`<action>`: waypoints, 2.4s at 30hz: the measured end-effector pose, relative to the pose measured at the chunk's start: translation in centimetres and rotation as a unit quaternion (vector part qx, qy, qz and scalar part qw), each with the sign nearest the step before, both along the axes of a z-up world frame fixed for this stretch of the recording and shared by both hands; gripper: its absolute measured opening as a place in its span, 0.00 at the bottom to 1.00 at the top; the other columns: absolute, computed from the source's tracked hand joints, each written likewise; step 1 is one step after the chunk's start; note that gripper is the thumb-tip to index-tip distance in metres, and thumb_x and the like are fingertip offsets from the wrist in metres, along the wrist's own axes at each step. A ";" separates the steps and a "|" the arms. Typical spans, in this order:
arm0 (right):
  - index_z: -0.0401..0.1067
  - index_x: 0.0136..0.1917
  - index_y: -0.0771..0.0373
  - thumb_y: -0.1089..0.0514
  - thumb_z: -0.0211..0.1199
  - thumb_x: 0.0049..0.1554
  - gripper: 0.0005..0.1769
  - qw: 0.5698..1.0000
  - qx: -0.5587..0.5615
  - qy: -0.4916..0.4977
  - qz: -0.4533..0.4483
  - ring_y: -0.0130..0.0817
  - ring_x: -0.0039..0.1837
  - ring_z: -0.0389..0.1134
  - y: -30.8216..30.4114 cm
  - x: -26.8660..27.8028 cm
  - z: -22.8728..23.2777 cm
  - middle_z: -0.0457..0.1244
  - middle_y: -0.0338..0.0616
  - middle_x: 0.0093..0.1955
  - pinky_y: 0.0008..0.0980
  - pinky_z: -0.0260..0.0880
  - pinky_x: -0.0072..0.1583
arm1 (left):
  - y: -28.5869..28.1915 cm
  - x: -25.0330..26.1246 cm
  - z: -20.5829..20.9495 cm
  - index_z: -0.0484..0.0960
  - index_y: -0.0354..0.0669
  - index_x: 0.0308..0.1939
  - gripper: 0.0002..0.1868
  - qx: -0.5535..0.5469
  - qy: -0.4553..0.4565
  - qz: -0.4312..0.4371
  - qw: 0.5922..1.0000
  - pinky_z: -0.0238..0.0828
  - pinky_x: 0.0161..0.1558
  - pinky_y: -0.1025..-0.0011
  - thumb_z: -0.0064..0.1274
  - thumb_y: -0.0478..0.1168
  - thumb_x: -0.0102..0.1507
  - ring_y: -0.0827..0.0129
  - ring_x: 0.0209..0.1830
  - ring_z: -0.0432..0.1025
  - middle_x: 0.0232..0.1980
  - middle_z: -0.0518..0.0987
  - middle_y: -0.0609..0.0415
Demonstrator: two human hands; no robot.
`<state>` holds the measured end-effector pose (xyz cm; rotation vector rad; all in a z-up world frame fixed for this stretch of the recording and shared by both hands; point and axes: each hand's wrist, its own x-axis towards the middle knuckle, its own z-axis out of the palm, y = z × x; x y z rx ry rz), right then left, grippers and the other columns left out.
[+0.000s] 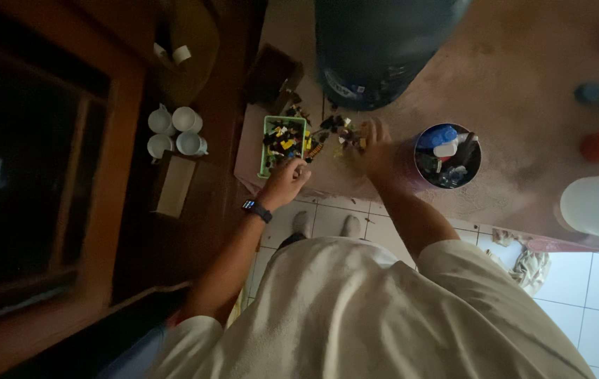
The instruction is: The person sorts a pile of mixed Lego pieces on a tiled floor, picking up individual bricks and placing them into a green rectangular tray. They also pick up larger plastic components and place them into a nearby bucket. The person continues to gather the remaining small pieces from the floor and add them to the tray.
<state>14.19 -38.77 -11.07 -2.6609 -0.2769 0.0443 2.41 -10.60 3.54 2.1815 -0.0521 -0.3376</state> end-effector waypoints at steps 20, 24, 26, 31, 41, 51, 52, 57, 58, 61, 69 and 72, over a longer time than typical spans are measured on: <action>0.50 0.82 0.51 0.38 0.59 0.61 0.43 0.965 -0.166 -0.040 0.198 0.63 0.82 0.38 6.1 3.9 -3.1 0.41 0.62 0.83 0.61 0.38 0.77 | -2.4 -3.1 -0.4 0.75 0.39 0.61 0.25 -0.023 0.015 0.031 0.999 0.76 0.49 0.63 0.47 0.55 0.72 0.62 0.49 0.77 0.53 0.80 0.49; 0.60 0.76 0.53 0.40 0.59 0.63 0.33 0.983 -0.046 -0.011 0.179 0.60 0.78 0.49 6.3 3.9 -3.1 0.47 0.56 0.82 0.58 0.52 0.76 | -2.0 -3.0 -1.4 0.74 0.40 0.63 0.25 -0.003 0.047 0.029 0.998 0.74 0.49 0.64 0.48 0.54 0.71 0.63 0.49 0.76 0.53 0.80 0.51; 0.64 0.73 0.56 0.43 0.59 0.64 0.29 0.983 -0.046 0.007 0.179 0.60 0.75 0.52 6.4 4.1 -2.1 0.50 0.56 0.78 0.57 0.57 0.72 | -2.3 -2.9 -2.1 0.75 0.38 0.60 0.24 -0.046 0.037 0.043 0.997 0.74 0.49 0.64 0.49 0.54 0.71 0.64 0.49 0.77 0.52 0.80 0.51; 0.68 0.69 0.57 0.47 0.58 0.63 0.24 0.979 -0.067 -0.047 0.184 0.60 0.70 0.56 7.1 5.0 0.3 0.54 0.58 0.70 0.54 0.64 0.66 | -1.9 -2.2 -2.1 0.76 0.37 0.58 0.24 -0.039 0.007 0.040 0.998 0.74 0.48 0.64 0.50 0.54 0.70 0.62 0.47 0.77 0.50 0.80 0.49; 0.62 0.73 0.58 0.48 0.56 0.65 0.26 0.948 -0.209 0.044 0.235 0.57 0.75 0.54 8.2 7.3 3.3 0.50 0.56 0.78 0.50 0.59 0.72 | -0.4 -1.4 2.6 0.74 0.38 0.60 0.23 -0.033 0.047 0.015 0.998 0.73 0.47 0.65 0.49 0.52 0.71 0.60 0.45 0.76 0.48 0.77 0.48; 0.61 0.75 0.59 0.46 0.52 0.67 0.27 0.987 -0.018 0.126 0.097 0.56 0.72 0.60 9.1 6.4 5.3 0.56 0.56 0.75 0.50 0.65 0.69 | 2.4 -0.8 2.2 0.75 0.38 0.50 0.19 -0.060 0.001 -0.008 0.998 0.71 0.42 0.63 0.47 0.52 0.72 0.64 0.38 0.73 0.45 0.75 0.51; 0.60 0.76 0.59 0.48 0.53 0.66 0.28 0.986 -0.063 0.056 0.144 0.57 0.69 0.60 9.5 6.6 5.6 0.57 0.56 0.73 0.51 0.64 0.67 | 2.9 -0.4 2.1 0.75 0.39 0.51 0.19 -0.060 -0.003 -0.009 0.998 0.71 0.42 0.63 0.46 0.53 0.72 0.64 0.37 0.73 0.44 0.76 0.51; 0.63 0.69 0.63 0.47 0.60 0.67 0.24 0.994 0.057 0.002 0.092 0.59 0.63 0.64 11.5 4.9 6.7 0.60 0.61 0.66 0.54 0.67 0.59 | 4.8 0.4 -0.7 0.75 0.41 0.56 0.22 -0.059 -0.066 0.007 0.996 0.73 0.43 0.65 0.46 0.55 0.72 0.66 0.40 0.74 0.44 0.79 0.53; 0.63 0.70 0.62 0.47 0.58 0.67 0.24 0.992 0.085 0.022 0.093 0.57 0.59 0.67 12.1 4.3 7.3 0.60 0.61 0.67 0.52 0.69 0.57 | 5.4 0.4 -1.2 0.76 0.41 0.56 0.22 -0.054 -0.070 0.018 0.996 0.74 0.44 0.64 0.46 0.56 0.72 0.65 0.40 0.75 0.43 0.80 0.52; 0.62 0.75 0.60 0.47 0.55 0.69 0.25 0.983 0.118 0.123 0.070 0.55 0.49 0.72 14.5 2.7 8.7 0.64 0.63 0.64 0.50 0.72 0.52 | 6.8 0.6 -2.5 0.77 0.41 0.57 0.23 -0.044 -0.067 0.045 0.996 0.75 0.46 0.62 0.46 0.56 0.72 0.62 0.44 0.77 0.45 0.81 0.51; 0.65 0.63 0.67 0.55 0.55 0.64 0.17 0.980 0.135 0.120 0.078 0.59 0.50 0.68 21.0 -0.1 5.5 0.60 0.61 0.64 0.56 0.69 0.48 | 9.8 -0.5 -2.7 0.75 0.43 0.64 0.26 -0.039 -0.015 0.061 0.997 0.76 0.51 0.60 0.45 0.57 0.71 0.59 0.51 0.77 0.54 0.80 0.48; 0.67 0.61 0.66 0.51 0.57 0.68 0.16 0.983 0.145 0.050 0.103 0.61 0.55 0.65 22.1 -0.7 4.9 0.61 0.61 0.59 0.55 0.68 0.55 | 10.6 -0.9 -3.3 0.75 0.41 0.62 0.26 -0.048 -0.029 0.060 0.997 0.76 0.52 0.60 0.45 0.58 0.72 0.59 0.52 0.77 0.56 0.79 0.48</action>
